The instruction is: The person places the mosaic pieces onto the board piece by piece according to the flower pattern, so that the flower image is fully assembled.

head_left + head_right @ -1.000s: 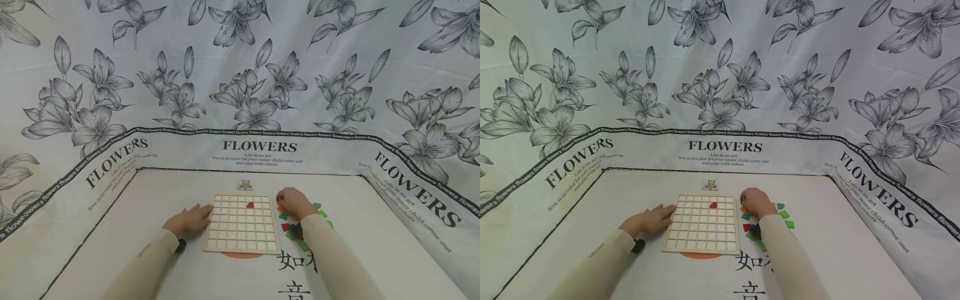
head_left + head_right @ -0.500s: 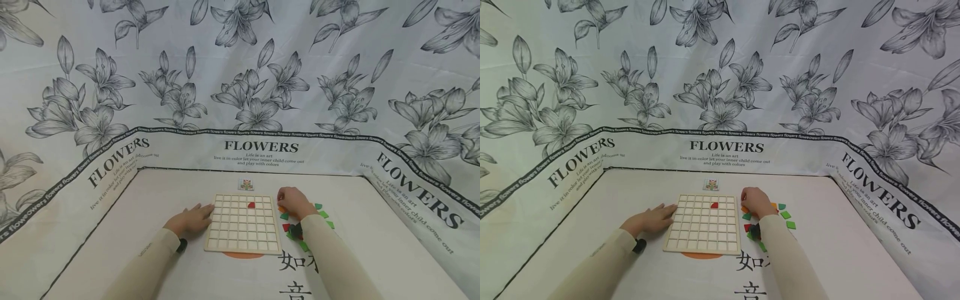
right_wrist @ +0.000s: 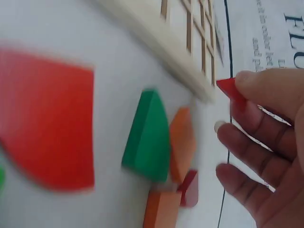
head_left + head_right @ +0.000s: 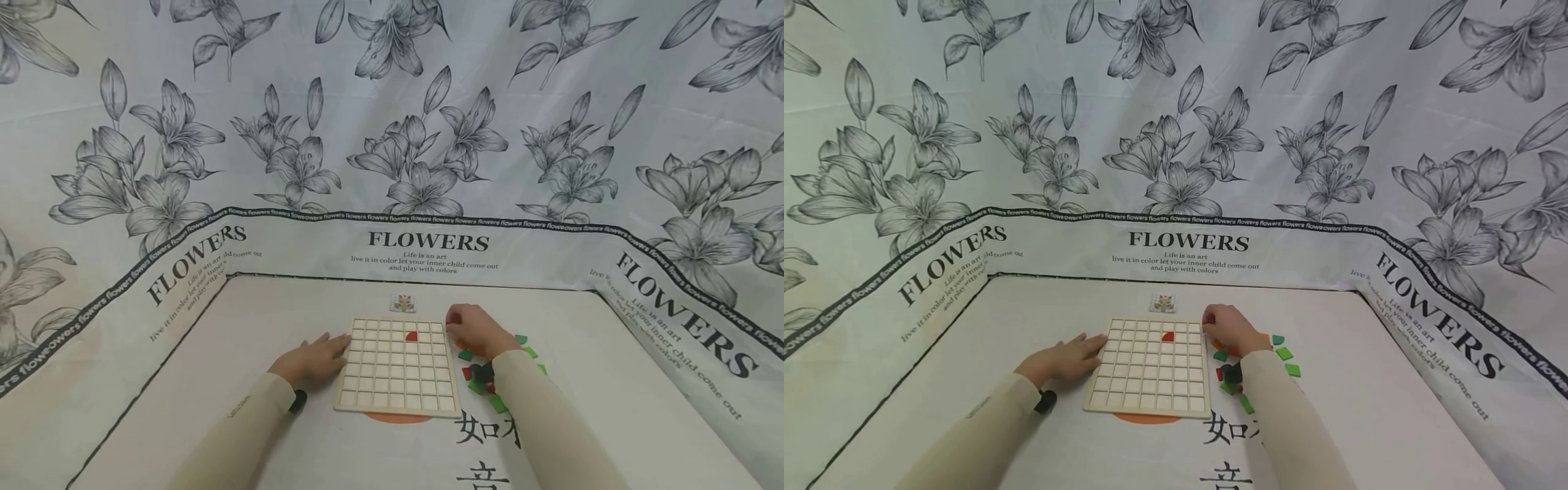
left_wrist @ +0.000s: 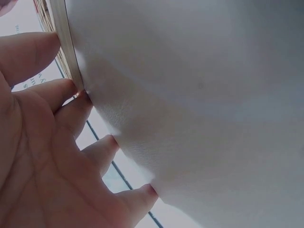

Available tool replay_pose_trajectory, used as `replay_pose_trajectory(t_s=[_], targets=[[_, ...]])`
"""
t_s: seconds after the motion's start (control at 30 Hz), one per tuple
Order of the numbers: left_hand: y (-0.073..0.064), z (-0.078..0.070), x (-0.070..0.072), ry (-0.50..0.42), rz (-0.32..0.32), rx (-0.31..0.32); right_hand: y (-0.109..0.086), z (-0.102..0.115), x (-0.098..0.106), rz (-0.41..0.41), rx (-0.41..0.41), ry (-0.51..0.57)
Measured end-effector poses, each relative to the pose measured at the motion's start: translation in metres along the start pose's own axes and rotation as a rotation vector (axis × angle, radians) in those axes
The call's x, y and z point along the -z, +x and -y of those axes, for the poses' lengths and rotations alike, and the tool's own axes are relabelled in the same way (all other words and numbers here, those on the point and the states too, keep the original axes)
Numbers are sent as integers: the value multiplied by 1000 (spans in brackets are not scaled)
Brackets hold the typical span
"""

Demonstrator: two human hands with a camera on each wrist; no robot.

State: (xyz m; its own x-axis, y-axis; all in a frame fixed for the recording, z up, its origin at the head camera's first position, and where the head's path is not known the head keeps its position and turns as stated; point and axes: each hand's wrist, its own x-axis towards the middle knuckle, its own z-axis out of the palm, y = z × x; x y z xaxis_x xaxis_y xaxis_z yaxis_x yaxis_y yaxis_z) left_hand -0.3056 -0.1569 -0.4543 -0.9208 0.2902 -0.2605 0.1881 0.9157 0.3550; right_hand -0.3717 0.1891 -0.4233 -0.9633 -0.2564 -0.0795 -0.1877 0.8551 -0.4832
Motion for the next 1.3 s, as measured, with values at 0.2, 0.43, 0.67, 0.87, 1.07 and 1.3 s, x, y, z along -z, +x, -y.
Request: replay_pose_trajectory(t_s=[0.2,0.43,0.67,0.87,1.07,1.3], targets=[[0,-1,1,9,6,9,4,23,-10,-20,111,64],[-1,-1,1,-3,10,5,9,43,-27,-12,170,253],[0,-1,0,12,5,7,14,57,-40,-34,167,347],[0,-1,1,23,11,4,12,65,-44,-57,191,287],[-2,-2,3,17,13,-3,13,66,-46,-38,164,314],[-4,-2,3,13,15,-2,13,70,-48,-59,176,217]])
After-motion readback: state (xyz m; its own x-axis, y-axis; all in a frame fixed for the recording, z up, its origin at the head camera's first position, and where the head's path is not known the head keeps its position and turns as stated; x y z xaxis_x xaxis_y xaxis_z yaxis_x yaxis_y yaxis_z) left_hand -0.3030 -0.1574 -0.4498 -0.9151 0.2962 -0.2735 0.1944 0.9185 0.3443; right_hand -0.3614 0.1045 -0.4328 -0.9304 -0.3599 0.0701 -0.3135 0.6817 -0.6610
